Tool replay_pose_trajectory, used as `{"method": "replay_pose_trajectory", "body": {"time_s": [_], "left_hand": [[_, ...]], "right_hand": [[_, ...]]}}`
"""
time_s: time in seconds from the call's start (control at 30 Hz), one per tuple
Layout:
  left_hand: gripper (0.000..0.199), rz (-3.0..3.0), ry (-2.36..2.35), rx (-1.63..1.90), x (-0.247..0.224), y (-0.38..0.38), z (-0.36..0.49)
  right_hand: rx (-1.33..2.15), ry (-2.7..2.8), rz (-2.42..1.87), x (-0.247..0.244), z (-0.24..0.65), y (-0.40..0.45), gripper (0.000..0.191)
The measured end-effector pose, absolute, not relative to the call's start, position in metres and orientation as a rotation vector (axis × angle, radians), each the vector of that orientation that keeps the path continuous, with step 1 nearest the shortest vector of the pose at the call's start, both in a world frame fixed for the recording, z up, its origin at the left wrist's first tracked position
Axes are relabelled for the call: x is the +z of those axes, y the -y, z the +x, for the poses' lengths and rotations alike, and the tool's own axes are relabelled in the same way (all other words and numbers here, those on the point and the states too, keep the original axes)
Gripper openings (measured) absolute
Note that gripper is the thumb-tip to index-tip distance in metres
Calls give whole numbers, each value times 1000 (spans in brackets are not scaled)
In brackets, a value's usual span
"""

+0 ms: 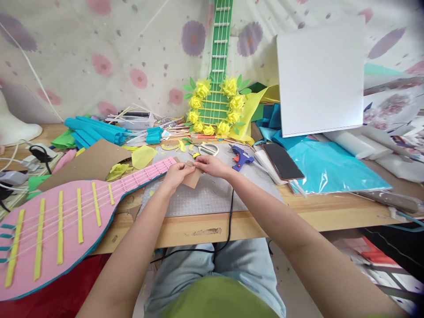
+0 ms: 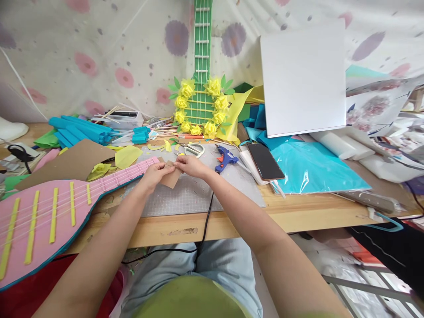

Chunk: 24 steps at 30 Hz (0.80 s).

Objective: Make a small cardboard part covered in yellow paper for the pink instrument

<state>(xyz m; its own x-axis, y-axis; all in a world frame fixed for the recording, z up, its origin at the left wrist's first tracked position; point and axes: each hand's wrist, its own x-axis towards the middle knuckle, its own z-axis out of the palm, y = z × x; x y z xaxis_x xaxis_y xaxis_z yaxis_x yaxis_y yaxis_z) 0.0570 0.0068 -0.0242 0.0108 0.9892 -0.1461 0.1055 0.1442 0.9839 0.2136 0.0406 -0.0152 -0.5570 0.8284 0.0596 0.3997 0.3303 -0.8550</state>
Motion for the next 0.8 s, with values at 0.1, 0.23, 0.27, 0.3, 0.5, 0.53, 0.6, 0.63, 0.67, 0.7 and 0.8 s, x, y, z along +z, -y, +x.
{"method": "replay_pose_trajectory", "body": {"time_s": [0.1,0.23,0.27,0.3,0.5,0.53,0.6,0.63,0.67,0.7,0.8], "left_hand": [[33,1172,-1325,1000,-18,-9,56],[29,1229,-1382,951,-15,-7,49],[30,1253,-1405,939,-16,-5,47],[31,1274,-1417,934,-17,-3,44],[41,1356,-1360,1041,-23,4,40],[44,1355,-1354,1051,-22,4,40],[48,1332,-1335,1064,-22,4,41],[50,1312,-1320,1071,-22,4,41],[51,1285,-1305,1079,-22,4,40],[52,1255,-1288,1084,-22,4,40],[51,1155,-1242,1076,-24,5,38]], "right_hand": [[1071,2119,-1060,-15,212,-41,25],[1001,2029,-1126,-2,223,-55,24],[989,1950,-1190,3,228,-61,24],[984,1909,-1228,9,233,-67,25],[1012,2027,-1194,26,237,-90,28],[1078,2024,-1139,24,233,-91,28],[1199,2010,-1045,18,227,-88,28],[1249,2013,-1022,16,225,-86,27],[1299,2030,-1012,13,224,-84,26],[1351,2056,-1011,11,223,-82,25],[1441,2007,-1080,7,221,-81,18]]}}
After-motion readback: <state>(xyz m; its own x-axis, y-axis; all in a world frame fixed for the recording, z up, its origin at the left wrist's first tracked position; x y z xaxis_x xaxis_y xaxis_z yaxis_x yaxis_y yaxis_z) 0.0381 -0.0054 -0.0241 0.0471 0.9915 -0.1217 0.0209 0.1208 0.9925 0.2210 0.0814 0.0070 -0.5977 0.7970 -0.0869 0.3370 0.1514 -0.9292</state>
